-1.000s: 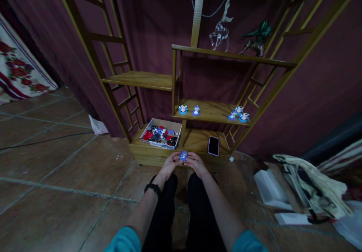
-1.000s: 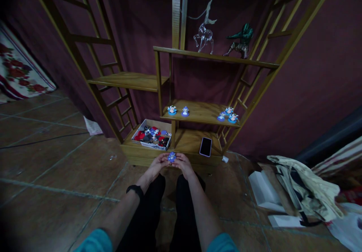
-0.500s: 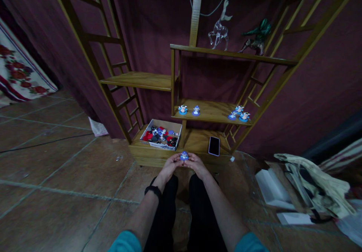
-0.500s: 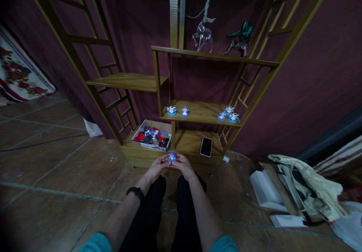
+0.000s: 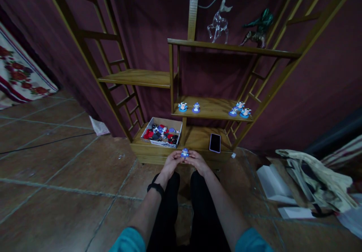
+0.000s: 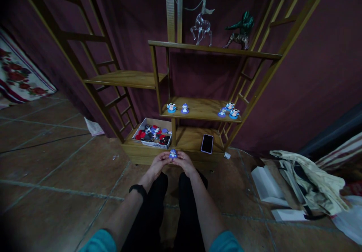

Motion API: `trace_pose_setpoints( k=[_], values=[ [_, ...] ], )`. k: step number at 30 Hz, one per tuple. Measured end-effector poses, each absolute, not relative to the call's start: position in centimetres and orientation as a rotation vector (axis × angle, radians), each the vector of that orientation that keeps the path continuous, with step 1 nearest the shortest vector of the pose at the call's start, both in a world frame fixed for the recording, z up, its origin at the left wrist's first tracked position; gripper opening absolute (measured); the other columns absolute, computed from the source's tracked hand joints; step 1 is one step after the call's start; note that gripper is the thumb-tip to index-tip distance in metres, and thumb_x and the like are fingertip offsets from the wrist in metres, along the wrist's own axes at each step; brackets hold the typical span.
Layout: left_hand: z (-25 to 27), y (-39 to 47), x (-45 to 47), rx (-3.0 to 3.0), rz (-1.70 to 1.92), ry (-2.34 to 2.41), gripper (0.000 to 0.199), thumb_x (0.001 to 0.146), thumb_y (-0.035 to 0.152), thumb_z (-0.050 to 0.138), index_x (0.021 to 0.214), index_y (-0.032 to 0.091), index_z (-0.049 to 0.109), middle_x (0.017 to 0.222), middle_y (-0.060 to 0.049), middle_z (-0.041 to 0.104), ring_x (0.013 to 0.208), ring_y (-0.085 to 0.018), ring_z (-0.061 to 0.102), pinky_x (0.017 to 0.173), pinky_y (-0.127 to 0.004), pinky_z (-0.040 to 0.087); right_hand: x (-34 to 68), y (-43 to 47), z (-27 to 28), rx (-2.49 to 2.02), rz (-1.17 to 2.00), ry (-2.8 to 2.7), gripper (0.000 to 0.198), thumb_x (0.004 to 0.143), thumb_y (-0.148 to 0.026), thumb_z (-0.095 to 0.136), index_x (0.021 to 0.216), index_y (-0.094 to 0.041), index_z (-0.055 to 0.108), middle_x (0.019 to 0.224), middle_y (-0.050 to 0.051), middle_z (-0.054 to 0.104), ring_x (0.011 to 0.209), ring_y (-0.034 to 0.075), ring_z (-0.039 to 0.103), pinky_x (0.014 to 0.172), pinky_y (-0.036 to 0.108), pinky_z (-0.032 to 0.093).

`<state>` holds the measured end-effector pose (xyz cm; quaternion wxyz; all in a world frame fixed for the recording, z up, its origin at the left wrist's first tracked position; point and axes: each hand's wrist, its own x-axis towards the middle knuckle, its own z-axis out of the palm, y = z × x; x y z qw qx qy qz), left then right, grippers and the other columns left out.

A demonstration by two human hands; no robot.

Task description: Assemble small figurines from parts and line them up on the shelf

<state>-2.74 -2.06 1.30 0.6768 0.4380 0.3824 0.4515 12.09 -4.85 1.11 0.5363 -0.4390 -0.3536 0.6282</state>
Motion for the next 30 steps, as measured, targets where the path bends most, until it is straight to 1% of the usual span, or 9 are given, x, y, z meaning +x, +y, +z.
trace_pose_setpoints(
  k=[9, 14, 18, 21, 25, 30],
  values=[
    [1.0, -1.9, -2.6, 1.003, 1.021, 0.896, 0.042, 0.05, 0.022, 0.077, 0.088, 0.014, 0.061, 0.073, -0.003, 0.065, 0.062, -0.012, 0.057, 0.062, -0.024, 0.042, 12.0, -4.7, 0.8, -1.031, 1.49, -0.823, 0.047, 0.052, -0.027, 0.077, 0.094, -0.018, 0.057, 0.088, 0.005, 0.065, 0.078, 0.018, 0.064, 0.079, 0.038, 0.05],
    [1.0, -1.9, -2.5, 0.962, 1.023, 0.871, 0.049, 0.05, 0.021, 0.077, 0.096, 0.015, 0.059, 0.076, -0.003, 0.066, 0.068, -0.013, 0.059, 0.067, -0.027, 0.043, 11.7, -4.8, 1.1, -1.068, 1.424, -0.837, 0.044, 0.053, -0.026, 0.076, 0.092, -0.019, 0.057, 0.087, 0.004, 0.065, 0.079, 0.017, 0.063, 0.078, 0.037, 0.049],
    [0.9, -1.8, -2.7, 0.982, 1.013, 0.859, 0.047, 0.053, 0.022, 0.076, 0.096, 0.014, 0.061, 0.078, -0.005, 0.066, 0.069, -0.013, 0.058, 0.067, -0.026, 0.042, 11.7, -5.1, 1.7, -1.084, 1.415, -0.862, 0.043, 0.053, -0.026, 0.075, 0.091, -0.019, 0.056, 0.085, 0.003, 0.065, 0.078, 0.016, 0.062, 0.077, 0.036, 0.048],
    [0.8, -1.7, -2.9, 0.984, 0.998, 0.841, 0.046, 0.054, 0.022, 0.075, 0.098, 0.013, 0.063, 0.081, -0.007, 0.066, 0.072, -0.013, 0.058, 0.067, -0.025, 0.042, 11.8, -5.2, 2.0, -1.058, 1.437, -0.822, 0.039, 0.055, -0.027, 0.074, 0.089, -0.019, 0.056, 0.089, 0.004, 0.063, 0.079, 0.016, 0.062, 0.078, 0.037, 0.049],
    [0.8, -1.7, -3.0, 0.958, 0.995, 0.803, 0.047, 0.055, 0.019, 0.074, 0.101, 0.015, 0.063, 0.089, -0.008, 0.066, 0.077, -0.015, 0.058, 0.069, -0.026, 0.042, 12.0, -5.2, 1.9, -1.047, 1.449, -0.796, 0.031, 0.062, -0.032, 0.07, 0.086, -0.02, 0.056, 0.092, 0.003, 0.062, 0.076, 0.016, 0.063, 0.076, 0.037, 0.05],
    [0.7, -1.8, -3.0, 0.986, 0.994, 0.758, 0.047, 0.056, 0.016, 0.072, 0.102, 0.016, 0.064, 0.085, -0.007, 0.066, 0.077, -0.015, 0.058, 0.07, -0.026, 0.042, 12.0, -5.0, 1.3, -1.072, 1.421, -0.794, 0.032, 0.061, -0.035, 0.07, 0.084, -0.021, 0.053, 0.089, 0.001, 0.063, 0.072, 0.014, 0.063, 0.071, 0.035, 0.052]
  ],
)
